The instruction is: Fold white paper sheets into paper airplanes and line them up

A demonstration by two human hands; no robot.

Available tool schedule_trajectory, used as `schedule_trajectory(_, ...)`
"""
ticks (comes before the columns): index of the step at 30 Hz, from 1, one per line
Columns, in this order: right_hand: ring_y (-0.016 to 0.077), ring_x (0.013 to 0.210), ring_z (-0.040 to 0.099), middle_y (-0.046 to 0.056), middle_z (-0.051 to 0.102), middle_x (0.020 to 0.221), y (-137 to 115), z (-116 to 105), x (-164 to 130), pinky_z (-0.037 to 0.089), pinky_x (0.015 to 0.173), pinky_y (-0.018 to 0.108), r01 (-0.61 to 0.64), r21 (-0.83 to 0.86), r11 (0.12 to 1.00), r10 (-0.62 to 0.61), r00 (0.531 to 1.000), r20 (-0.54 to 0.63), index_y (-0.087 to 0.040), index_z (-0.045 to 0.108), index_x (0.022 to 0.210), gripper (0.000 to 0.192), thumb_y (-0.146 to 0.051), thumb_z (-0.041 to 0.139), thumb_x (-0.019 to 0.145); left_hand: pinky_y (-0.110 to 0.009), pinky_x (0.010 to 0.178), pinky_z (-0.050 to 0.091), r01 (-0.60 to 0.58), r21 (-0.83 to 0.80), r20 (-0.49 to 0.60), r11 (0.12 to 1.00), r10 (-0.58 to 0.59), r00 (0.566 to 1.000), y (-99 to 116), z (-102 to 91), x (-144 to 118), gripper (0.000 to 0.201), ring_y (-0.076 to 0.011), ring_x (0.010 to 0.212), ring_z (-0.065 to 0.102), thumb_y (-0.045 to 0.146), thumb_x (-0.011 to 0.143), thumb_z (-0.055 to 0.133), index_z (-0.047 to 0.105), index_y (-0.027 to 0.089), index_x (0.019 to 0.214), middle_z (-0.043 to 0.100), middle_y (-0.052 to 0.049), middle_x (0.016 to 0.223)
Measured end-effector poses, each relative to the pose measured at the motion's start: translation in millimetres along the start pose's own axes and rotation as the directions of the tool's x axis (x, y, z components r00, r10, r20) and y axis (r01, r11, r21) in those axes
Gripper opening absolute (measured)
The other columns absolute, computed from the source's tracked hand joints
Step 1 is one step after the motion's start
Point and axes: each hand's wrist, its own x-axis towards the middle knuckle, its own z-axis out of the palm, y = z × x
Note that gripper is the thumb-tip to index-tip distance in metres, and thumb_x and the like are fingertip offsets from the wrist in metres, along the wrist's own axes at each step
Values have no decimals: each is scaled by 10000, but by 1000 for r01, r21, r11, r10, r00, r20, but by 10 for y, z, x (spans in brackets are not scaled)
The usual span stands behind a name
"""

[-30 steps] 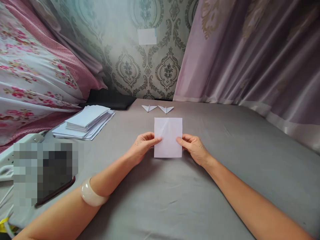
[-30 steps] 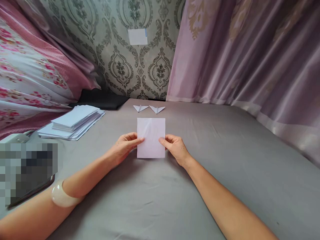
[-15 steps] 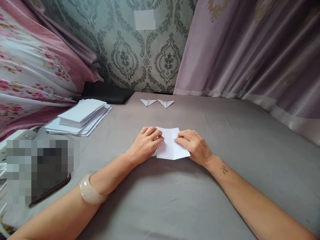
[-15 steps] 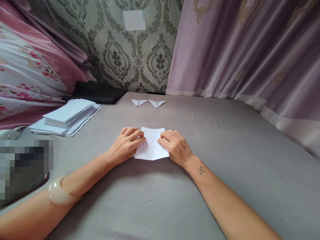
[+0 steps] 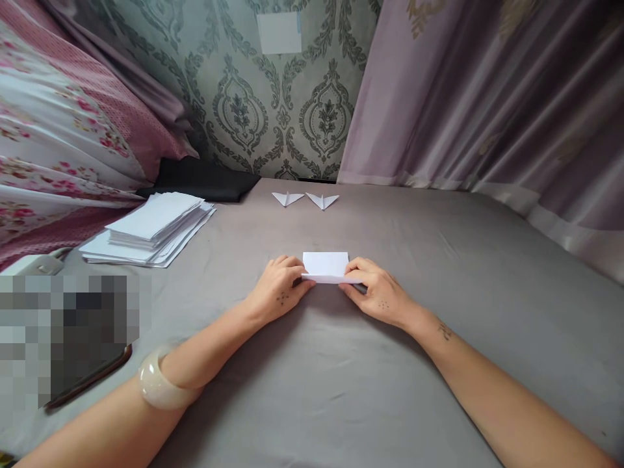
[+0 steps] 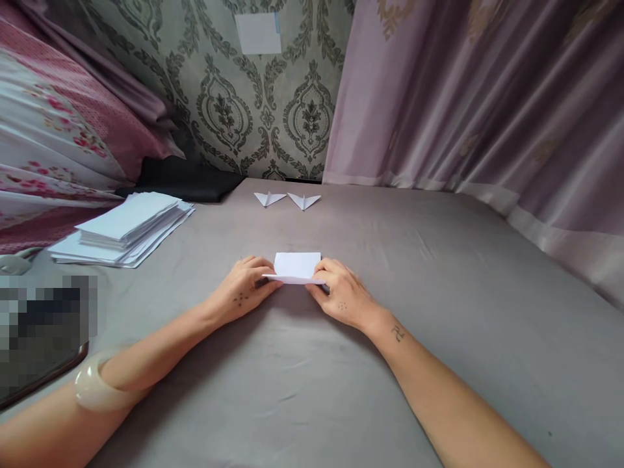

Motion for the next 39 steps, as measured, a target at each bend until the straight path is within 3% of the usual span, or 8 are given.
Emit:
schedule_trajectory(3, 169, 910, 583, 39, 626, 1011, -29, -8, 16, 459, 783, 301, -119, 122, 985, 120, 993, -4, -227, 698, 905, 186, -265, 515, 894, -386, 796, 435, 104, -93, -23, 990, -106, 994, 14, 6, 9, 271, -227, 880, 527, 355, 861, 547, 656, 190, 674, 636, -72, 959)
schedule_trajectory(6, 167, 910, 599, 44, 627, 1041, -61, 0, 19, 456, 806, 306, -221, 197, 955, 222, 975, 18, -207, 698, 786, 236, -321, 518, 888, -405, 799, 448, 192, -147, -34, 970, -199, 979, 30, 28, -18, 284, -244, 895, 518, 389, 816, 594, 630, 188, 618, 629, -73, 965)
schedule_trajectory(9, 176, 883, 600, 55, 629, 1030, -81, 43, 14, 451, 760, 310, -313, 170, 934, 316, 949, 12, -191, 605, 597, 339, -378, 528, 869, -424, 801, 451, 238, -173, -70, 956, -253, 965, 50, 63, -48, 307, -255, 901, 504, 408, 796, 607, 616, 183, 589, 620, -82, 967)
schedule_trajectory(12, 194, 877, 580, 60, 617, 951, -87, 106, 7, 441, 741, 324, -363, 89, 928, 369, 927, -65, -199, 491, 521, 399, -405, 527, 861, -444, 830, 446, 290, -181, -72, 940, -306, 949, 76, 82, -51, 307, -269, 931, 494, 399, 804, 593, 612, 172, 599, 605, -98, 967)
schedule_trajectory(15, 200, 840, 566, 61, 584, 868, -84, 158, 9, 437, 736, 339, -389, 25, 921, 389, 912, -132, -209, 441, 522, 400, -399, 516, 866, -440, 833, 447, 314, -175, -71, 933, -330, 941, 89, 88, -37, 310, -274, 947, 491, 406, 815, 579, 613, 170, 617, 589, -106, 958)
schedule_trajectory(25, 187, 809, 552, 45, 560, 845, -71, 190, 11, 436, 697, 326, -398, -20, 917, 391, 909, -145, -206, 388, 529, 364, -320, 528, 844, -428, 833, 419, 224, -62, -101, 973, -229, 968, 30, 144, -20, 394, -234, 861, 495, 368, 900, 461, 547, 169, 571, 563, -91, 893)
schedule_trajectory(33, 178, 790, 551, 48, 565, 831, -63, 169, 21, 438, 704, 324, -391, 25, 920, 390, 909, -146, -205, 367, 501, 344, -250, 518, 807, -416, 796, 445, 294, -120, -79, 948, -305, 949, 61, 94, 20, 317, -258, 890, 509, 378, 819, 560, 586, 175, 578, 580, -87, 877)
schedule_trajectory(39, 185, 825, 557, 42, 591, 874, -75, 144, 18, 434, 732, 328, -439, 97, 893, 447, 891, -84, -194, 401, 481, 344, -250, 528, 795, -408, 785, 456, 334, -145, -52, 932, -344, 938, 88, 60, 31, 294, -257, 890, 511, 367, 793, 595, 597, 177, 568, 582, -80, 865)
